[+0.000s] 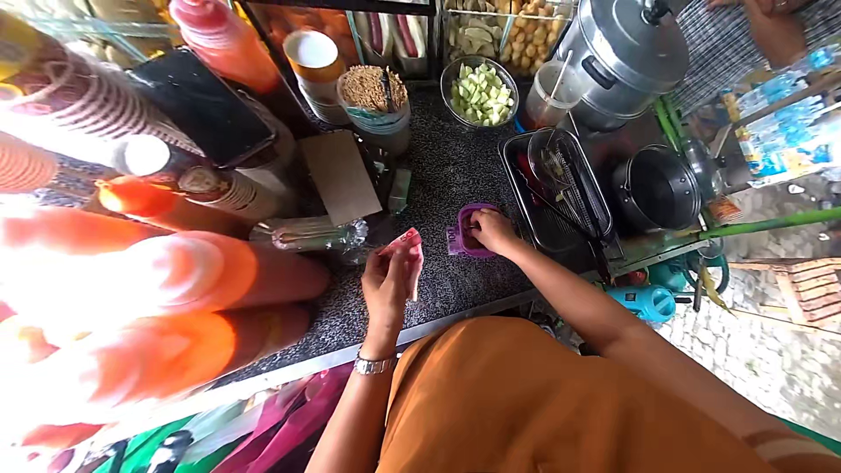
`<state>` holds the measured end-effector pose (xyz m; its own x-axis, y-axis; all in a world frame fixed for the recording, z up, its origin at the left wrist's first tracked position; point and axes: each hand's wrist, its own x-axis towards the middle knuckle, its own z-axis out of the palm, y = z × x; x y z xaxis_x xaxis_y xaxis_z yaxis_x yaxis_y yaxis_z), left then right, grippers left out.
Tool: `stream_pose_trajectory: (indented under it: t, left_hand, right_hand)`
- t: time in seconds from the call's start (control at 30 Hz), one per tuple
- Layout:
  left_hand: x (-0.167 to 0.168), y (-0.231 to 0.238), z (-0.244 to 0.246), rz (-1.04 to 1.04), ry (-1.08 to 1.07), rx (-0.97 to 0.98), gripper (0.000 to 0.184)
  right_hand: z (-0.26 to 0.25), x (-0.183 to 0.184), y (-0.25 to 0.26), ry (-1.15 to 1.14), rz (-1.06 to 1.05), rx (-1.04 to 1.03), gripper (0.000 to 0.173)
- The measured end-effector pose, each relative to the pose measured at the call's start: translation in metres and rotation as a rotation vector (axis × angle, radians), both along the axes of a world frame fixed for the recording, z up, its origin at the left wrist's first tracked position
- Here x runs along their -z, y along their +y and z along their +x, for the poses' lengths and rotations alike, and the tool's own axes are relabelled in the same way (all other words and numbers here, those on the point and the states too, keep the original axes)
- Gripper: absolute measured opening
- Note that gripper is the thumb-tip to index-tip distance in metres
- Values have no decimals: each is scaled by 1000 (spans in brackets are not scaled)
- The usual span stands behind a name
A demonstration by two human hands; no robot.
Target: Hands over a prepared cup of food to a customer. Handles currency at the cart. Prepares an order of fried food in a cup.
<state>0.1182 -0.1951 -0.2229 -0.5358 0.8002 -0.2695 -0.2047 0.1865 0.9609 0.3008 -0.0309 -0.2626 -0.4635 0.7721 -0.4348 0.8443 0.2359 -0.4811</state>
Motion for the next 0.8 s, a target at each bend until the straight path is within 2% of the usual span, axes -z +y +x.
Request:
stream_pose_trajectory:
  t: [0.07,0.13,0.2,0.3,0.43,0.5,0.6,0.7,0.8]
  left_hand:
    - [0,4,1,16,7,65,27]
    - [1,9,5,31,-18,100,30]
    - [-1,19,10,33,-64,109,31]
    - [-3,38,20,49,-81,137,26]
    - [-4,72,37,65,-13,212,25]
    - [-2,91,47,63,68,258,30]
    - [-2,121,72,84,153,333,34]
    - [-7,154,112,114,193,441,36]
    - [-12,181,159,186,205,554,45]
  right_hand:
    - [6,4,2,156,-68,91,27]
    - [10,-7,1,376,-284,310,23]
    - [14,-21,1,489,-517,438,24]
    - [26,-23,0,453,-635,404,27]
    - [47,-47,15,415,-751,342,31]
    - [65,-60,26,528,-741,337,32]
    - [93,-86,39,764,-645,506,27]
    - [118,-111,57,768,-571,608,26]
    - [144,-119,72,748,-448,573,19]
